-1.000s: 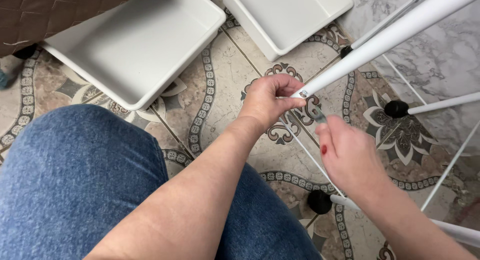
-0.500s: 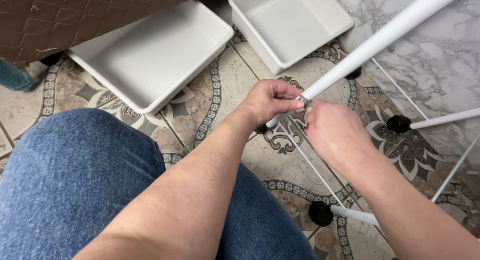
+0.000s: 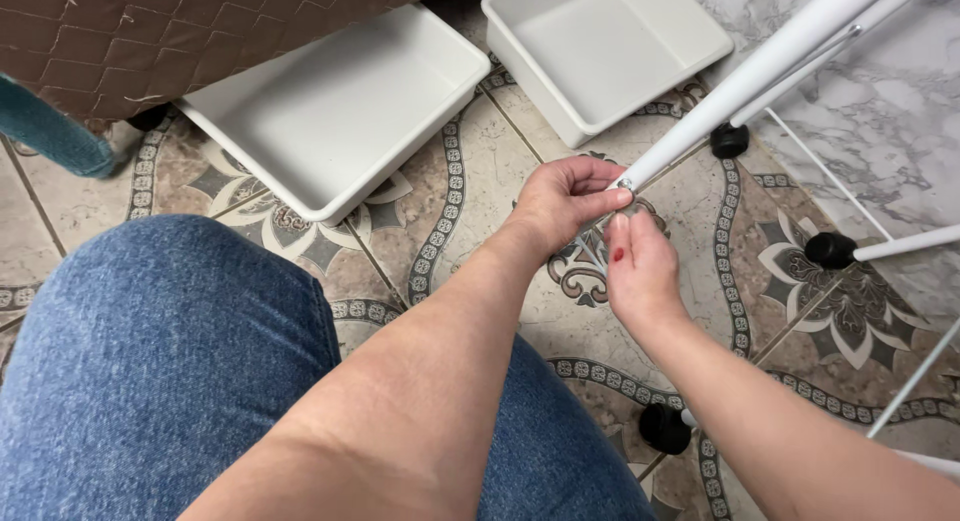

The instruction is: The person assembles a white rolling utility cart by tightening bolts on the frame with a small wrench, then places two white plastic bins and a white top shelf onto the frame. The cart is positioned next to a mattress on a tiled floor.

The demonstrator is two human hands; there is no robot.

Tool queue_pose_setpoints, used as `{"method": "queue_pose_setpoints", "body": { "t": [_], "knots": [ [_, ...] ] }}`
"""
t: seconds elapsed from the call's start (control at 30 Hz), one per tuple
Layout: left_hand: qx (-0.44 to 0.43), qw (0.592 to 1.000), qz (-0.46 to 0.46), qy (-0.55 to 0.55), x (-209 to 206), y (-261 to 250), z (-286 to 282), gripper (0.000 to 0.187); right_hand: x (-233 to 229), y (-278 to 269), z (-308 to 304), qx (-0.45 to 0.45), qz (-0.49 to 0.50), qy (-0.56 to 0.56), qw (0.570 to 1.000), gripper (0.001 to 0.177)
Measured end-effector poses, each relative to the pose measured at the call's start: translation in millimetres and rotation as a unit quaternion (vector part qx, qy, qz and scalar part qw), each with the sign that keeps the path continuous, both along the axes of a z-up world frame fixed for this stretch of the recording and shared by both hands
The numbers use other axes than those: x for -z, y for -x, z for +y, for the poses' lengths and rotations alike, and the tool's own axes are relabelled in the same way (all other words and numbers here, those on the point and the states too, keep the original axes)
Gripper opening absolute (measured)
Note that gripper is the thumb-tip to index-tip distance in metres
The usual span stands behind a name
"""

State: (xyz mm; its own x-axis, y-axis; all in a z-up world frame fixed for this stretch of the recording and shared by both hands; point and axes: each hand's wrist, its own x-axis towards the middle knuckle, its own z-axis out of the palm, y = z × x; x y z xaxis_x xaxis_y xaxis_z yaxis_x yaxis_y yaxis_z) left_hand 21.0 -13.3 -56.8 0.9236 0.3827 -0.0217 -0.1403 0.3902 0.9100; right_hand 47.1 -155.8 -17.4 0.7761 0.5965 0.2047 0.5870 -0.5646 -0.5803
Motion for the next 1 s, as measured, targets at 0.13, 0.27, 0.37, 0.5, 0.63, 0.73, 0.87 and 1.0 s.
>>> {"method": "queue_pose_setpoints", "body": {
  "t": [0.13,0.27,0.37,0.5,0.63,0.73,0.87,1.0],
  "knots": [
    [0.004,1.0,-0.013,0.026,6,7,0,0.036,-26,8,-28,-0.001,-0.079,0.146,0.986,0.024],
    [0.004,0.999,0.001,0.05,7,9,0,0.035,-66,7,-25,-0.042,-0.148,0.194,0.969,0.022],
    [0.016,0.998,-0.02,0.058,5,9,0,0.038,-89,12,-11,-0.06,-0.199,0.213,0.955,0.023],
    [0.018,1.0,-0.004,0.001,2,13,1,0.043,-97,18,5,-0.062,-0.247,0.242,0.936,0.023],
    [-0.005,0.999,0.029,-0.015,-3,8,-3,0.046,-80,5,6,-0.025,-0.201,0.26,0.944,0.022],
    [-0.016,0.998,0.062,-0.025,-2,12,-3,0.048,-51,1,4,-0.003,-0.18,0.242,0.953,0.024],
    [-0.007,0.999,0.027,-0.021,1,9,-5,0.052,-12,9,8,-0.001,-0.098,0.033,0.995,0.023],
    [0.019,0.999,-0.027,-0.014,1,11,-3,0.054,-8,19,1,0.017,-0.005,-0.009,1.0,0.024]
  ]
}}
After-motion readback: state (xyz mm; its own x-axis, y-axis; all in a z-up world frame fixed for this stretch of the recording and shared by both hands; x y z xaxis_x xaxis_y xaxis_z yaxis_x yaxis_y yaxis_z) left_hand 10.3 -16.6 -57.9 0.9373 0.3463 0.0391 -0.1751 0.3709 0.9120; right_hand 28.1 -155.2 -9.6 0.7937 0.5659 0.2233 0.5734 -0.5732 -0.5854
